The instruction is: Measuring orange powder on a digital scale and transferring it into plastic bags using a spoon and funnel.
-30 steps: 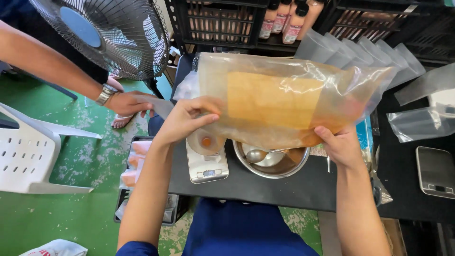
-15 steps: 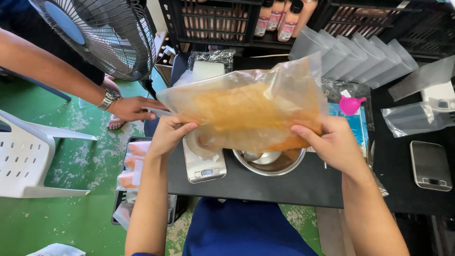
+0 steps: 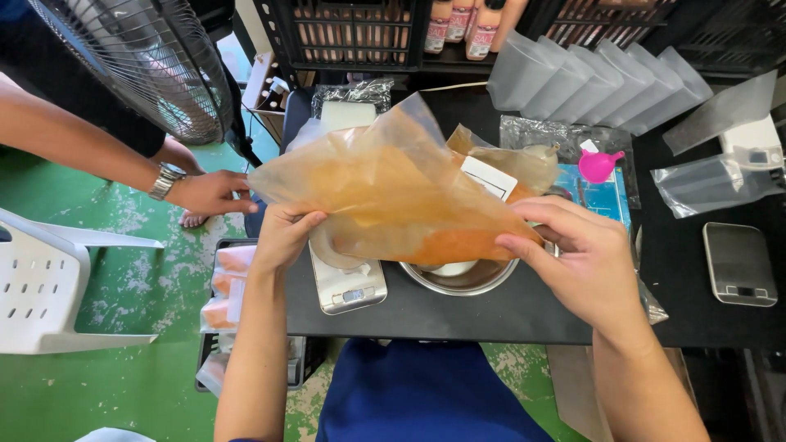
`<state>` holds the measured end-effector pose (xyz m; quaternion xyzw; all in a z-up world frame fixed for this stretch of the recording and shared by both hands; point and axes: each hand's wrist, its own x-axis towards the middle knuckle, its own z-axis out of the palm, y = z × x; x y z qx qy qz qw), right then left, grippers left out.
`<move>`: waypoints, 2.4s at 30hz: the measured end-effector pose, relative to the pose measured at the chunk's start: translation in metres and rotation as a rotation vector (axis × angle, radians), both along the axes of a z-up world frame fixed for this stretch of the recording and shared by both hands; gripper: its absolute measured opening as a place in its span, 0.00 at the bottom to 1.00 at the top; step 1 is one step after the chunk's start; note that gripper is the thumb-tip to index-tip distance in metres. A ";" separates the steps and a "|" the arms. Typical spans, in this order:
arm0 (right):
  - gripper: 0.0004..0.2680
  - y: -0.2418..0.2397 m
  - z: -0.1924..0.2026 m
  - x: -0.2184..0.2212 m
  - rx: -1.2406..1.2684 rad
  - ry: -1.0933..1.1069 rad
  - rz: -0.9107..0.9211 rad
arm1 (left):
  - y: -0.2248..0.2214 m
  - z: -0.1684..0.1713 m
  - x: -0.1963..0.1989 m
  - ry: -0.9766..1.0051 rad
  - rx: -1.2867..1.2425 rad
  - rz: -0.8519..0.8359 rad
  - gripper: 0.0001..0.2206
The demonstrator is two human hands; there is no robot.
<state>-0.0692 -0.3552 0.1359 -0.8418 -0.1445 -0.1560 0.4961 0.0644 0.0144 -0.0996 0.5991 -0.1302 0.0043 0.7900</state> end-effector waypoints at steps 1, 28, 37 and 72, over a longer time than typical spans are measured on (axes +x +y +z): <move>0.07 0.003 0.003 -0.001 0.001 0.002 -0.002 | 0.000 -0.002 0.000 0.002 0.001 -0.002 0.06; 0.14 0.025 -0.028 0.011 0.077 -0.083 -0.032 | 0.003 0.004 -0.005 0.033 -0.272 -0.029 0.07; 0.11 0.053 -0.056 0.030 0.530 0.033 -0.010 | 0.004 0.004 -0.010 0.097 -0.344 -0.049 0.08; 0.06 0.054 -0.065 0.074 0.043 0.087 -0.113 | 0.035 0.110 -0.042 -0.458 0.325 0.085 0.13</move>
